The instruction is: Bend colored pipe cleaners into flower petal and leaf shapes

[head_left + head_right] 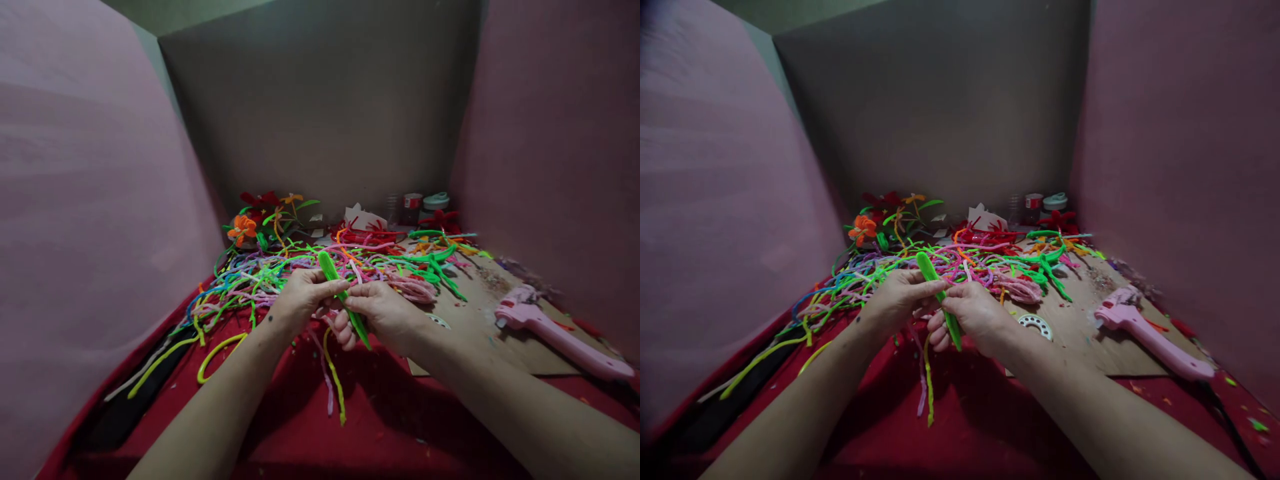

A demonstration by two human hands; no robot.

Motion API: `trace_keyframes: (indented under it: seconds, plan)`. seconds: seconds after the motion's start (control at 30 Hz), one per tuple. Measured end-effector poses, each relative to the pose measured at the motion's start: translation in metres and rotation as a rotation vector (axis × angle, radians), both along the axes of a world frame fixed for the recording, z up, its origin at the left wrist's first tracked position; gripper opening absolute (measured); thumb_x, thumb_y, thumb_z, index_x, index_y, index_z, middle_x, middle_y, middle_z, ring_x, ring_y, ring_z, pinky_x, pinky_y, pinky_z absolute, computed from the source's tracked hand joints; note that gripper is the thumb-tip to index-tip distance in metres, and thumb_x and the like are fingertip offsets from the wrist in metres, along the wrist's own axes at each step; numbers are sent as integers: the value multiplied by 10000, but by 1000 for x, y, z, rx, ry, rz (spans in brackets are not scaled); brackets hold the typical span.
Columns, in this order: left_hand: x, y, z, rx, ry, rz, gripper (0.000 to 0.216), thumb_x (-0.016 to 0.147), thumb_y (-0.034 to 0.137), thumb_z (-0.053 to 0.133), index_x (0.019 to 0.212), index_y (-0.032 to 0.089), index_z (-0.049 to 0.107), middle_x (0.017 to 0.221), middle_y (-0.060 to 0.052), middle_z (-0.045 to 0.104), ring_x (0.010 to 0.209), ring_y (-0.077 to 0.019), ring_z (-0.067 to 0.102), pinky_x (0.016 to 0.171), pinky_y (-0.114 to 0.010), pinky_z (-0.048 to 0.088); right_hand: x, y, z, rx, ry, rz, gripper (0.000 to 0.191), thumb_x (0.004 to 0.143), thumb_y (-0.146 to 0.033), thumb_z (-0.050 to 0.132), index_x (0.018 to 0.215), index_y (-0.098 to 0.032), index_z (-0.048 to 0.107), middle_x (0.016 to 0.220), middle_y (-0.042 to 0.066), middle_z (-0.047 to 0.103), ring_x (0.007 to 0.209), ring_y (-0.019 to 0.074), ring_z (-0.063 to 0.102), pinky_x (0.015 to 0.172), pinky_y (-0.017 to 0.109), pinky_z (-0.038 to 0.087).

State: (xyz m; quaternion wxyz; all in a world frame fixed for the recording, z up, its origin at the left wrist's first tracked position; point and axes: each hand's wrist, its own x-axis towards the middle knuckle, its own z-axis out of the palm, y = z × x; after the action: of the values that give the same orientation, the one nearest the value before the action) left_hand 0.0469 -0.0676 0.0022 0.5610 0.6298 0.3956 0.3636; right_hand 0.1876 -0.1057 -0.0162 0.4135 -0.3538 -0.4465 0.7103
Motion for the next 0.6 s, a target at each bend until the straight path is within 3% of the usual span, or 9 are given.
trace_keyframes:
  seconds: [0.17, 0.3, 0.37, 0.5, 0.6]
  plan:
    - [0, 0, 1, -17, 39, 55, 255, 649, 318, 685, 582, 117, 543, 431, 51, 455, 340, -36, 344, 348, -181, 237, 1, 3, -4, 6, 35, 18, 144, 791, -74, 399, 840, -98, 533, 563, 63, 626, 445, 158, 600, 456, 295, 503]
    - [-1, 2, 0, -25, 57, 61, 297, 647, 318, 682, 507, 120, 509, 395, 46, 441, 321, -39, 328, 341, -193, 221, 1, 3, -4, -6, -39, -24, 102, 772, -128, 443, 770, -115, 544, 565, 46, 608, 461, 145, 581, 495, 299, 496]
    - [-1, 3, 0, -10, 86, 82, 291, 637, 311, 686, 500, 117, 517, 404, 40, 458, 333, -42, 351, 352, -191, 236, 1, 3, -3, 73, -192, -110, 121, 751, -144, 468, 664, -122, 549, 534, 14, 570, 444, 106, 525, 489, 249, 456]
    - [1, 0, 1, 30, 131, 124, 229, 636, 290, 682, 547, 112, 567, 427, 49, 476, 355, -33, 367, 369, -174, 256, 4, 4, -2, 405, -533, -250, 179, 707, -136, 491, 546, -125, 568, 481, -35, 501, 440, 68, 413, 431, 189, 321]
    - [2, -2, 2, 16, 125, 127, 232, 634, 291, 676, 536, 119, 555, 410, 48, 475, 344, -45, 384, 365, -180, 266, 3, 4, -1, 365, -479, -226, 160, 706, -136, 479, 585, -135, 584, 493, -31, 539, 424, 72, 424, 410, 187, 316]
